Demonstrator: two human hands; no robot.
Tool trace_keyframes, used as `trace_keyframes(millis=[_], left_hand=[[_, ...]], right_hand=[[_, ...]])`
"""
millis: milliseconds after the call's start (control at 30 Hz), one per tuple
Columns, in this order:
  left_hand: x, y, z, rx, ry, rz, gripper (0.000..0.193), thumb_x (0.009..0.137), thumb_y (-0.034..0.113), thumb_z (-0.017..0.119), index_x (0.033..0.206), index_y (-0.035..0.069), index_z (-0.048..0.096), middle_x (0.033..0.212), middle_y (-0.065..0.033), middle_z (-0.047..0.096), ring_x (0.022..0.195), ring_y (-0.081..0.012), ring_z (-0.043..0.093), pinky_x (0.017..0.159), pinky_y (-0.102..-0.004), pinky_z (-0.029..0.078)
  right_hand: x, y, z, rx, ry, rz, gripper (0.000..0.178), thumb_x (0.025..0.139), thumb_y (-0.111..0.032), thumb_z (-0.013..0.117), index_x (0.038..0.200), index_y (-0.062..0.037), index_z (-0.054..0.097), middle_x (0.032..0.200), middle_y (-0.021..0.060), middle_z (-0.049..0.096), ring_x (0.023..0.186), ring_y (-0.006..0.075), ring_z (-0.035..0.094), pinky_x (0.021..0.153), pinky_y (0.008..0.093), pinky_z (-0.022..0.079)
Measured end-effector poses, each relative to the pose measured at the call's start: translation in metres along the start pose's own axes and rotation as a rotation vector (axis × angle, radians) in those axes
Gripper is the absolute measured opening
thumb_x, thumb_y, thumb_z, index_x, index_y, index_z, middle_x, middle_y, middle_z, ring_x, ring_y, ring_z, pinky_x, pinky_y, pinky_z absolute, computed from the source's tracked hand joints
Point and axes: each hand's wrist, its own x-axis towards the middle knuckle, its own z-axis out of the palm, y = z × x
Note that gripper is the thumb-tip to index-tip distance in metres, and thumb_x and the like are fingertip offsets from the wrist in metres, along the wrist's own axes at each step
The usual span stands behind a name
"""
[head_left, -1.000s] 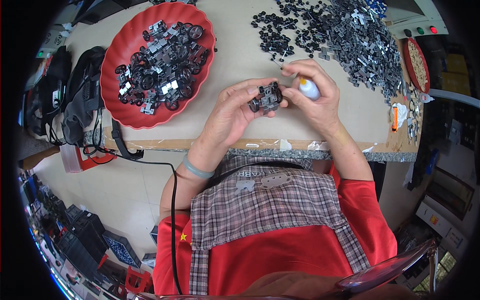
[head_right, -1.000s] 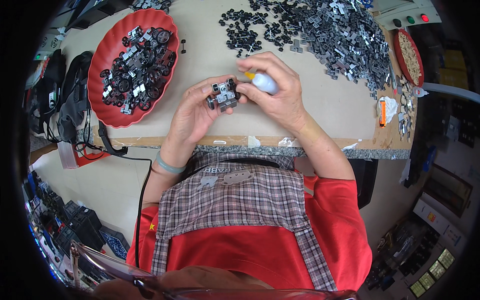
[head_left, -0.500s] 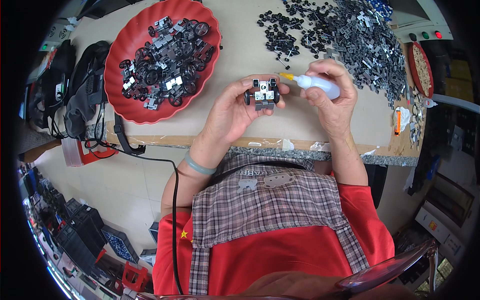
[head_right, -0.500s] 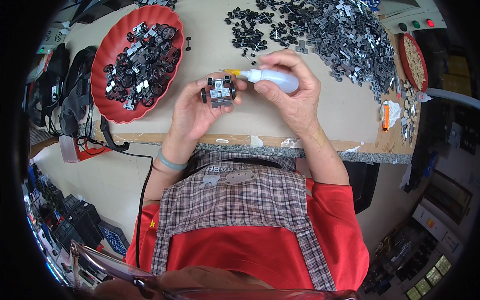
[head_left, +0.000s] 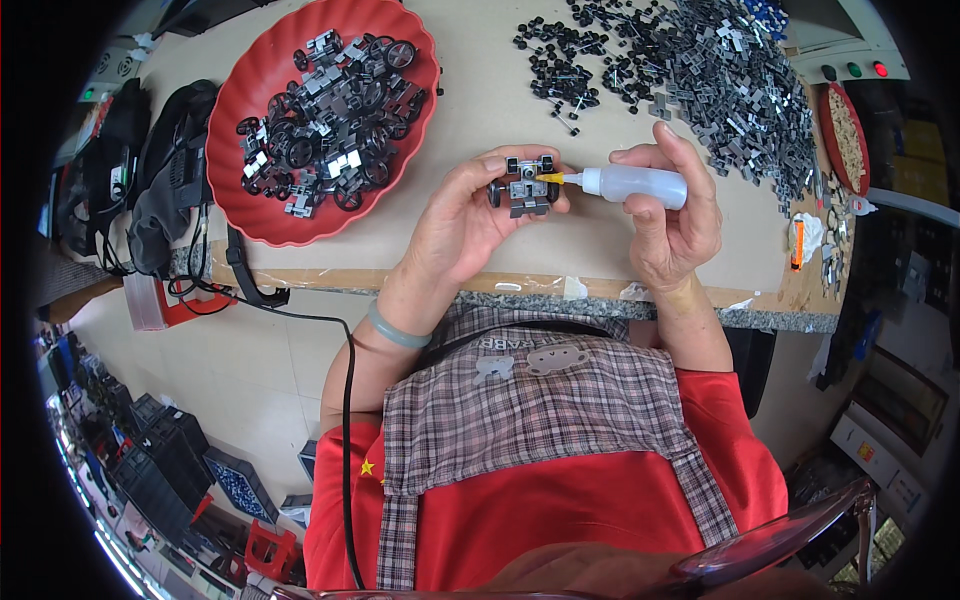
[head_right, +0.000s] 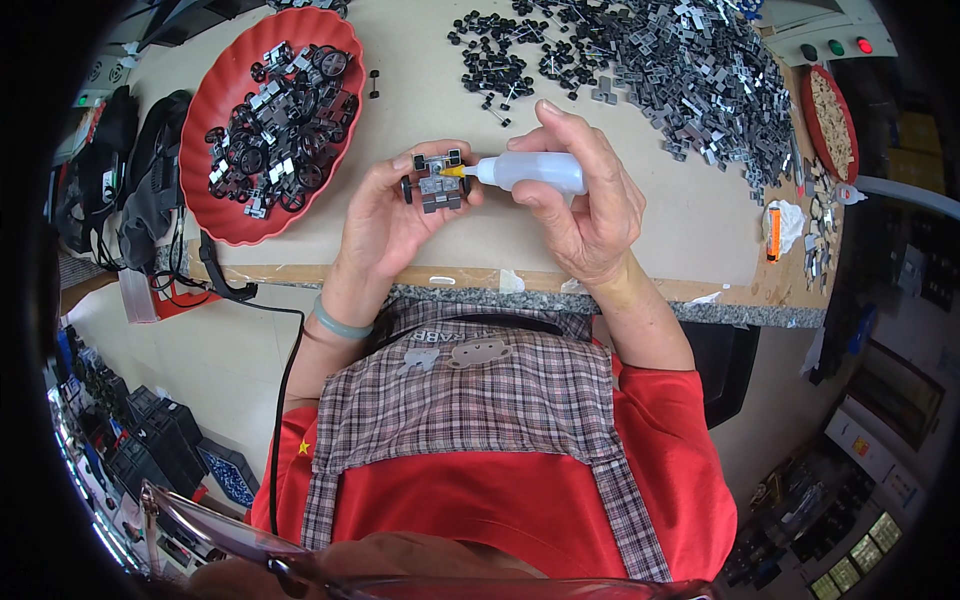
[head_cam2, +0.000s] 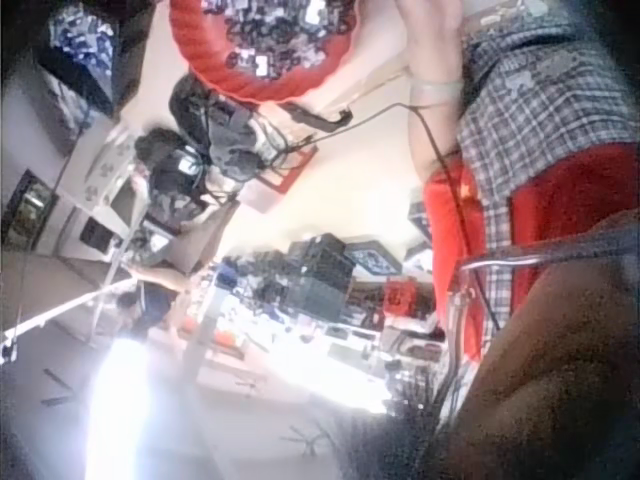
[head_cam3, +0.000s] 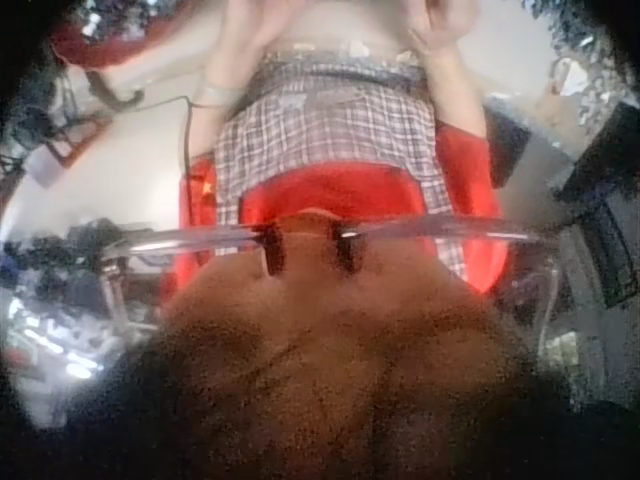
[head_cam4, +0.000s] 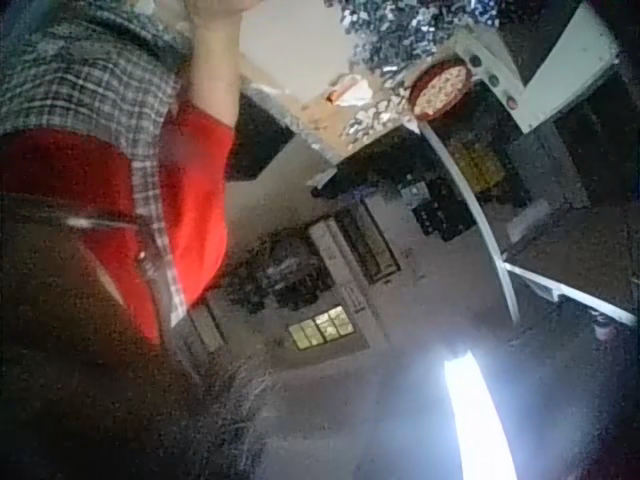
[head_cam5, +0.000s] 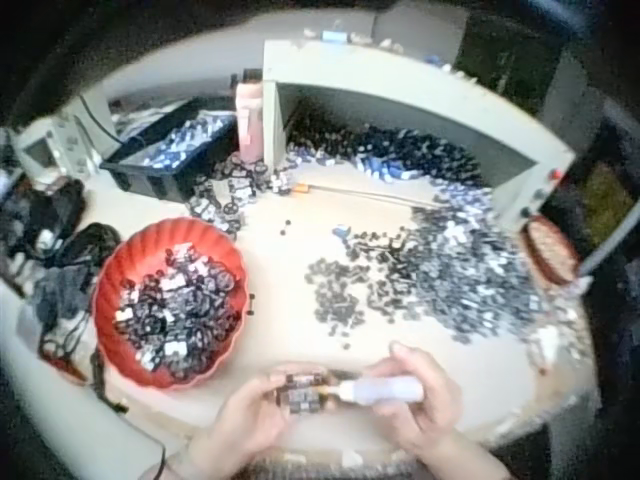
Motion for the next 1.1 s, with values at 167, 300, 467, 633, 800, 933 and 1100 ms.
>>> trace_keyframes(millis=[167,300,467,633,800,933,1100], left_hand=[[-0.0005,0.0002,0.0025,0.03,0.015,0.016,0.052,0.086,0.027,0.048,0.116,-0.015,0.047,0.111,-0.0232,0.056,0.093,-0.0331,0.061,0.089,-0.0401,0.048],[-0.0007,-0.0002,0.002,0.039,0.005,0.012,0.052,0.086,0.027,0.047,0.117,-0.014,0.047,0.11,-0.0227,0.056,0.092,-0.0325,0.061,0.089,-0.0398,0.048],[-0.0005,-0.0016,0.0003,0.044,0.01,0.006,0.052,0.086,0.028,0.047,0.117,-0.014,0.048,0.109,-0.0223,0.057,0.092,-0.0317,0.062,0.088,-0.0384,0.048],[0.0,-0.0021,-0.0007,0.04,0.013,0.003,0.052,0.086,0.028,0.047,0.117,-0.013,0.048,0.109,-0.0219,0.057,0.091,-0.0315,0.062,0.088,-0.0381,0.048],[0.0002,-0.0013,-0.0013,-0.041,-0.033,0.008,0.041,0.09,0.019,0.042,0.116,-0.013,0.051,0.106,-0.0219,0.059,0.094,-0.0325,0.063,0.088,-0.0387,0.049],[0.0002,-0.0016,-0.0016,0.044,-0.012,0.009,0.052,0.086,0.028,0.049,0.118,-0.013,0.048,0.11,-0.0225,0.057,0.091,-0.0317,0.062,0.084,-0.0366,0.05],[0.0009,-0.0029,-0.0035,0.017,-0.009,0.038,0.052,0.087,0.027,0.05,0.121,-0.012,0.044,0.11,-0.0262,0.057,0.094,-0.0327,0.062,0.08,-0.0345,0.052]], right_hand=[[-0.0004,0.0006,-0.0006,-0.034,0.001,-0.028,0.052,0.082,-0.024,0.068,0.123,0.0033,0.05,0.085,0.0147,0.066,0.076,0.0206,0.066,0.062,0.0271,0.051],[-0.0015,0.0021,-0.0006,-0.041,-0.007,-0.034,0.053,0.081,-0.023,0.069,0.123,0.0035,0.05,0.09,0.0157,0.065,0.077,0.0212,0.066,0.062,0.0282,0.052],[-0.0006,0.0005,-0.0009,-0.042,-0.027,-0.023,0.053,0.08,-0.021,0.07,0.122,0.0038,0.05,0.094,0.0165,0.065,0.077,0.0214,0.067,0.062,0.0286,0.053],[-0.0002,-0.0021,-0.0009,-0.063,-0.042,-0.004,0.053,0.078,-0.02,0.071,0.122,0.0038,0.051,0.097,0.0163,0.064,0.077,0.0219,0.066,0.063,0.0289,0.053],[-0.0001,-0.0014,-0.0013,-0.074,-0.047,-0.013,0.052,0.078,-0.018,0.071,0.121,0.004,0.051,0.098,0.0163,0.064,0.078,0.022,0.066,0.063,0.0292,0.053],[-0.0004,-0.0018,-0.0027,-0.074,-0.055,0.011,0.052,0.079,-0.02,0.071,0.121,0.004,0.051,0.098,0.0165,0.064,0.077,0.022,0.066,0.063,0.0292,0.052],[-0.0005,0.0047,-0.0059,-0.063,0.011,-0.045,0.052,0.081,-0.024,0.069,0.121,0.0043,0.05,0.098,0.0169,0.064,0.077,0.0224,0.066,0.062,0.029,0.053]])
